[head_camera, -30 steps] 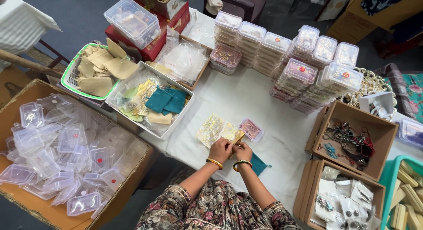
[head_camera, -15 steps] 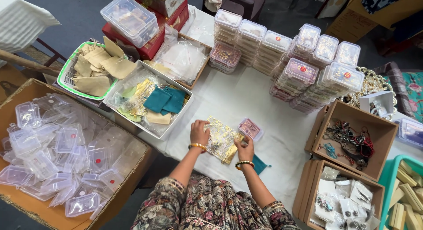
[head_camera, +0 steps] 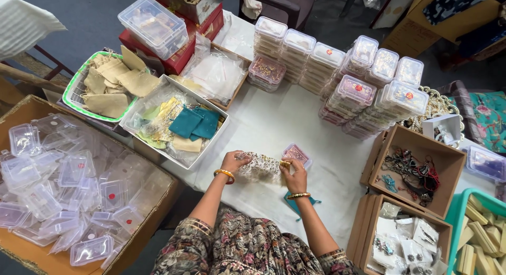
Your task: The person picks up small jewelry items from a box and places them into small plastic containers. They then close the containers and stack them on the table. The person also handles small fabric pouches and other jewelry pieces during the process.
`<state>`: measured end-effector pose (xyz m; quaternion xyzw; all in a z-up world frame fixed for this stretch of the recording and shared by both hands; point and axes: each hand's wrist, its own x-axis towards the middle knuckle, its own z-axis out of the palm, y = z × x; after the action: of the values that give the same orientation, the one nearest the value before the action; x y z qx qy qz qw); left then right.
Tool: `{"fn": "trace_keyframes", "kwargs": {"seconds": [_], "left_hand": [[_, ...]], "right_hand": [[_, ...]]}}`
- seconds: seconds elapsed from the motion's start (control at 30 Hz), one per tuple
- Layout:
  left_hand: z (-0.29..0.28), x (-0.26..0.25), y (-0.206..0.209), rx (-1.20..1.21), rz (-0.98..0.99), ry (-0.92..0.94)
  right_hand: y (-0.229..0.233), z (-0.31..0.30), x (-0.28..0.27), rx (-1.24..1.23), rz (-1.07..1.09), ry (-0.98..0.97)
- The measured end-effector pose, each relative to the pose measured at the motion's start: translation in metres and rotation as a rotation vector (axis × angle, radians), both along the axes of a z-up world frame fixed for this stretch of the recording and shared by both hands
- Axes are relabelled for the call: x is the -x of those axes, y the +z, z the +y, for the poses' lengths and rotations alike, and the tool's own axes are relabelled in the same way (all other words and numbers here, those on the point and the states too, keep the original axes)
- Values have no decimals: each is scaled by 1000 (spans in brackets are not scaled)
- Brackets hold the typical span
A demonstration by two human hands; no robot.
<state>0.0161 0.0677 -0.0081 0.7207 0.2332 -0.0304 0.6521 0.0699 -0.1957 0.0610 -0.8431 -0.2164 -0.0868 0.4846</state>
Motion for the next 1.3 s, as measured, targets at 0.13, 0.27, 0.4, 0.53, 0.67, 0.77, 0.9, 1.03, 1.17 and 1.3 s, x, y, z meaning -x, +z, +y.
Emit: {"fn": "trace_keyframes", "kwargs": {"seconds": [0.13,0.27,0.4,0.53,0.67,0.77,0.9,1.03,1.17,1.3], "left_hand": [[-5,0,0,290,-145,-16],[-14,-5,40,480,-283,-4],[-31,-12,86,741,-374,-34],[-46,-18,79,874,-424,-171],[-56,-16,69,982,-402,-256],[-67,-13,65,1058,-371,-238],[-71,-22,48,943,-255,-122],[-66,-21,81,884,-240,14],[-46,-17,83,510,-331,-59],[-23,1,101,-256,-565,-177]], "right_hand": [[75,9,1,-24,308,-40],[146,15,0,0,33,84],[211,18,2,64,-169,188],[236,16,7,79,-223,216],[240,11,12,94,-295,154],[235,7,14,92,-285,139],[223,-2,13,45,-271,46],[216,-4,-1,-88,19,96],[148,-25,-13,60,141,-21],[89,-37,-9,-26,-2,56]]}}
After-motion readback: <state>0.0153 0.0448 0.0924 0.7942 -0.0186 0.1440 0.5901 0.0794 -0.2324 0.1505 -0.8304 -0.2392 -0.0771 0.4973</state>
